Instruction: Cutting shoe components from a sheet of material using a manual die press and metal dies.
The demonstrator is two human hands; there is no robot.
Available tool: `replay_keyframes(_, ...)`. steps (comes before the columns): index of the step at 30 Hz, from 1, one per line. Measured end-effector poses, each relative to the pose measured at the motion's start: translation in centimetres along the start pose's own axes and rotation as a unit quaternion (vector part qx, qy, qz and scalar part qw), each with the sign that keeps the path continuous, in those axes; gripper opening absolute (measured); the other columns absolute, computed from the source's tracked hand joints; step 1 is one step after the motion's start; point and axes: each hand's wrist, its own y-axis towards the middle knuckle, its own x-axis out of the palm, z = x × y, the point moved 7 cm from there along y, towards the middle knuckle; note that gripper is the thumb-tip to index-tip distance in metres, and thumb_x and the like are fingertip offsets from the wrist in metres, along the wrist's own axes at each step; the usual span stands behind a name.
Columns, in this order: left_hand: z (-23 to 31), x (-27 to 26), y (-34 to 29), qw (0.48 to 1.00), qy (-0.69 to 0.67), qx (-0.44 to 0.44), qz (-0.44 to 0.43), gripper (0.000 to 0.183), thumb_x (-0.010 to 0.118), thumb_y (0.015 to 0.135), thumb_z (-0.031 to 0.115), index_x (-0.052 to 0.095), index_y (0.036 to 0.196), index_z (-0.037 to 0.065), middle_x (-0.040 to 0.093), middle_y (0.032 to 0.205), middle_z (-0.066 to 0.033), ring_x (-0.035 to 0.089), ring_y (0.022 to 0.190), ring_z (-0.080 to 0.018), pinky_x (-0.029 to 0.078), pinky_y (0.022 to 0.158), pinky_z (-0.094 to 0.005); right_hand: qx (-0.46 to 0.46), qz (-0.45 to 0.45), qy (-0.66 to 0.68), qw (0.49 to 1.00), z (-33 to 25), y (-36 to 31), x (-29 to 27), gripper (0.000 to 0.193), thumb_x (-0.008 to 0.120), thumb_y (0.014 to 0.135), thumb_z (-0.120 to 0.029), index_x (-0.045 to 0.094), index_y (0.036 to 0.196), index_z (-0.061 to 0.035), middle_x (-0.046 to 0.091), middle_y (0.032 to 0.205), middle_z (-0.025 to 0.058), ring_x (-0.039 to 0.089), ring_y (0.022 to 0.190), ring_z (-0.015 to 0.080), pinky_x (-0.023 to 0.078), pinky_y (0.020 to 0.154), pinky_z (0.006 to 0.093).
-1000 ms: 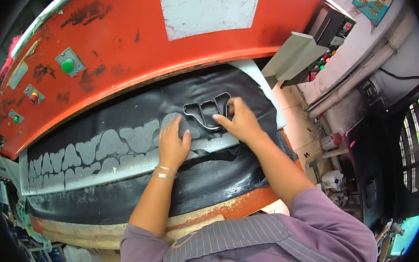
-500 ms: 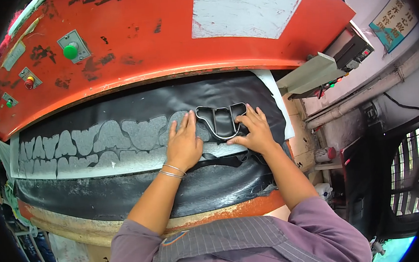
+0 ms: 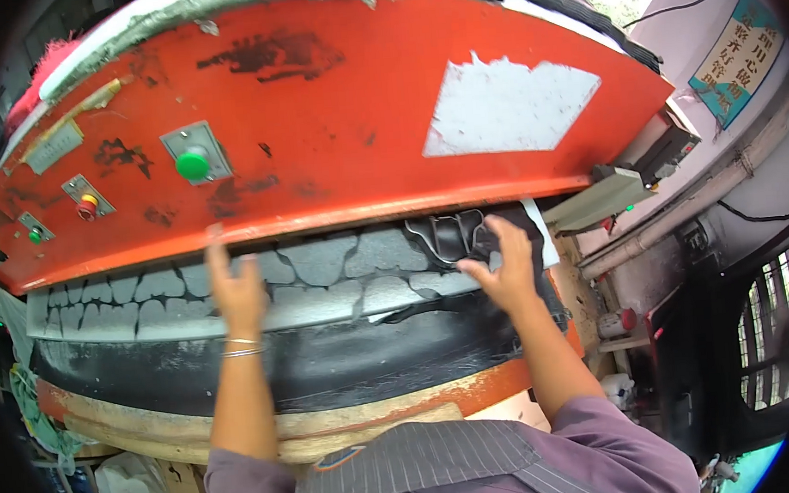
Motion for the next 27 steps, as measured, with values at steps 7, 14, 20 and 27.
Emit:
replay_keyframes(7, -16.7, -35.8, 16.6, 0.917, 0.316, -0.023, 0.241, 0.06, 0.055, 0.09, 0.026, 0.038, 0.138, -0.005, 0.038, 0.145, -0.021, 0.037, 0.134, -0.0313, 0.028, 0.11, -0.0361, -0.219, -0.02, 0.258, 0.941, -23.5, 11.4, 7.2, 0.07, 0.073, 0.074, -0.048, 0.052, 0.125, -0.0048, 0.062, 0.115, 0.0156, 0.063, 0.098, 0.0311, 0.051, 0.084, 0.0405)
replay_keyframes(14, -16.1, -44.7, 22.2, 0.957, 0.229, -0.075, 0.16, 0.053, 0.044, 0.093, 0.016, 0.033, 0.143, 0.0, 0.034, 0.149, -0.0175, 0.033, 0.138, -0.0265, 0.025, 0.11, -0.0323, -0.156, 0.039, 0.175, 0.971, -28.3, 17.7, 9.1, 0.033, 0.067, 0.082, -0.027, 0.046, 0.097, -0.0065, 0.061, 0.067, 0.0089, 0.061, 0.055, 0.031, 0.046, 0.045, 0.041)
replay_keyframes(20, -6.7, -21.9, 8.5, 0.983, 0.146, -0.073, -0.088, 0.024, 0.049, 0.092, 0.011, 0.064, 0.103, -0.003, 0.066, 0.097, -0.0116, 0.06, 0.088, -0.0192, 0.047, 0.083, -0.0324, -0.177, -0.258, 0.19, 0.931, -22.1, 6.6, 10.3, 0.047, 0.071, 0.076, -0.038, 0.051, 0.096, -0.0001, 0.063, 0.082, 0.0183, 0.063, 0.08, 0.0405, 0.048, 0.07, 0.0511)
replay_keyframes(27, 8.4, -2.3, -11.2, 0.919, 0.145, 0.017, -0.366, 0.014, 0.064, 0.079, 0.014, 0.071, 0.086, 0.005, 0.067, 0.079, -0.0124, 0.062, 0.075, -0.0294, 0.048, 0.073, -0.0366, -0.224, -0.349, 0.136, 0.9, -18.3, -7.7, 9.4, 0.052, 0.077, 0.061, -0.028, 0.056, 0.1, -0.0006, 0.058, 0.095, 0.0126, 0.056, 0.093, 0.028, 0.048, 0.08, 0.0377)
